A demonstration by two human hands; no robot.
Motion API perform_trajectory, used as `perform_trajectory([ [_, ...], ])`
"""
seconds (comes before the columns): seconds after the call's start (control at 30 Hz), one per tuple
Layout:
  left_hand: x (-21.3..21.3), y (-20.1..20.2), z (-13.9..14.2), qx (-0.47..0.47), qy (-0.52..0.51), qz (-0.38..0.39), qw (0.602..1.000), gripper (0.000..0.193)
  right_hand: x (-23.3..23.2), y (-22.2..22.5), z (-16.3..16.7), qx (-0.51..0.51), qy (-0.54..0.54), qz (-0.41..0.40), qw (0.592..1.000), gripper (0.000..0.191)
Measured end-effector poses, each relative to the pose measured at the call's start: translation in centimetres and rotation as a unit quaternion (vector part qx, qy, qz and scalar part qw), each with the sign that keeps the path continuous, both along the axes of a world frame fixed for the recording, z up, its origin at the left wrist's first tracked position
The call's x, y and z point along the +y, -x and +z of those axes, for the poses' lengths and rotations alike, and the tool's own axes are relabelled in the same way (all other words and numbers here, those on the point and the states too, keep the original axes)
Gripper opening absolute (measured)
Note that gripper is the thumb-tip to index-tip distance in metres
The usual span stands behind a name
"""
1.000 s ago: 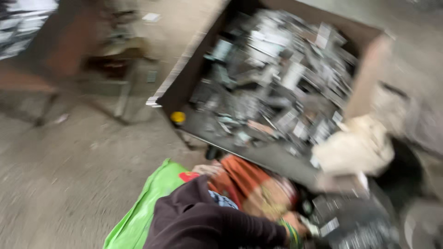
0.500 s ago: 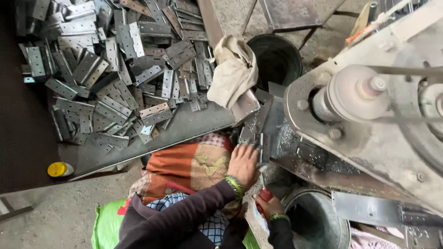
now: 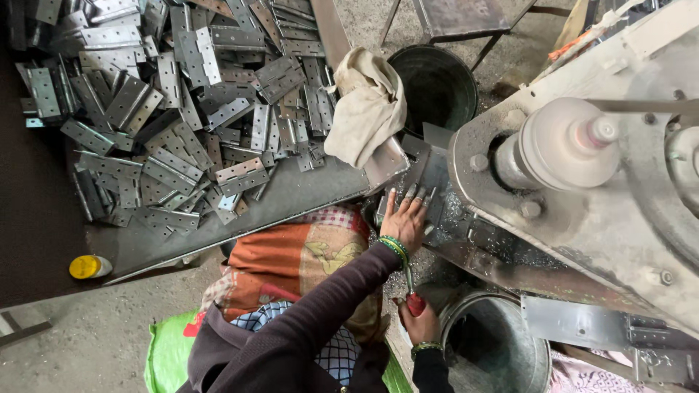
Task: The person repeatedly picks metal brackets from a bin, places them on a grinding machine, and operates the machine to grind the edges. The person handles the brackets one at a time, using a red-handled tool to assist in positioning and operating the machine.
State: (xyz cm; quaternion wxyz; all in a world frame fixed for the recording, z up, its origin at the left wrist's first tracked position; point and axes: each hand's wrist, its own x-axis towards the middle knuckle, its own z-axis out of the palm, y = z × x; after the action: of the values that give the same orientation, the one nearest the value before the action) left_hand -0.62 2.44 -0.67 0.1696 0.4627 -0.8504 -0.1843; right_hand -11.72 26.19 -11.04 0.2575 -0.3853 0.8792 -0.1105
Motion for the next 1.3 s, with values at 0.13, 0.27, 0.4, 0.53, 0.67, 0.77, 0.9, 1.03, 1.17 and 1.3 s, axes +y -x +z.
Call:
perform_trajectory([
  [0.13,0.4,-1.4,0.4,-0.007,-0.020,-0.026,0.999,0.060,0.2,1.0,0.1,-0.064,-0.005,0.023,0.998,0.056],
  [0.27,0.1,-1.9,0.6,0.000,-0.029,-0.028,0.999,0.060,-1.9,2.7,4.6,-0.201,-0.046,-0.004,0.979,0.055],
  [0.4,-0.2,-1.3,0.5,-0.045,0.010,-0.021,0.999,0.063,-2.8,2.0,6.2,-0.097,-0.153,0.018,0.983,0.057],
  [0.53,-0.6,-0.7,0.4,-0.075,-0.042,-0.021,0.996,0.062,-1.6,-0.7,2.0,-0.026,-0.066,-0.026,0.997,0.063],
  [0.67,-0.6,-1.7,0.5,0.024,0.002,-0.026,0.999,0.067,-0.6,-0.6,-1.0,-0.042,0.042,-0.002,0.998,0.063],
  [0.77,-0.4,-2.5,0.6,-0.011,-0.053,-0.048,0.997,0.062,-0.9,1.1,0.0,-0.082,-0.027,0.015,0.996,0.058],
  [0.9,-0.3,-1.6,0.4,-0.026,-0.018,-0.033,0.999,0.058,-1.6,3.0,4.1,-0.247,-0.078,-0.054,0.964,0.053],
  [1.03,-0.8,0.5,-0.3,-0.008,0.014,-0.005,1.000,0.057,-1.4,1.9,4.4,-0.093,-0.066,-0.011,0.993,0.055],
  [1.17,-1.0,0.8,-1.0,-0.016,0.005,0.004,1.000,0.056,-0.8,-0.3,1.2,-0.032,0.003,-0.025,0.999,0.057],
  [1.3,-1.0,-0.5,-1.2,0.024,-0.018,-0.020,0.999,0.056,-1.2,-0.3,1.7,-0.079,0.022,-0.002,0.997,0.054],
])
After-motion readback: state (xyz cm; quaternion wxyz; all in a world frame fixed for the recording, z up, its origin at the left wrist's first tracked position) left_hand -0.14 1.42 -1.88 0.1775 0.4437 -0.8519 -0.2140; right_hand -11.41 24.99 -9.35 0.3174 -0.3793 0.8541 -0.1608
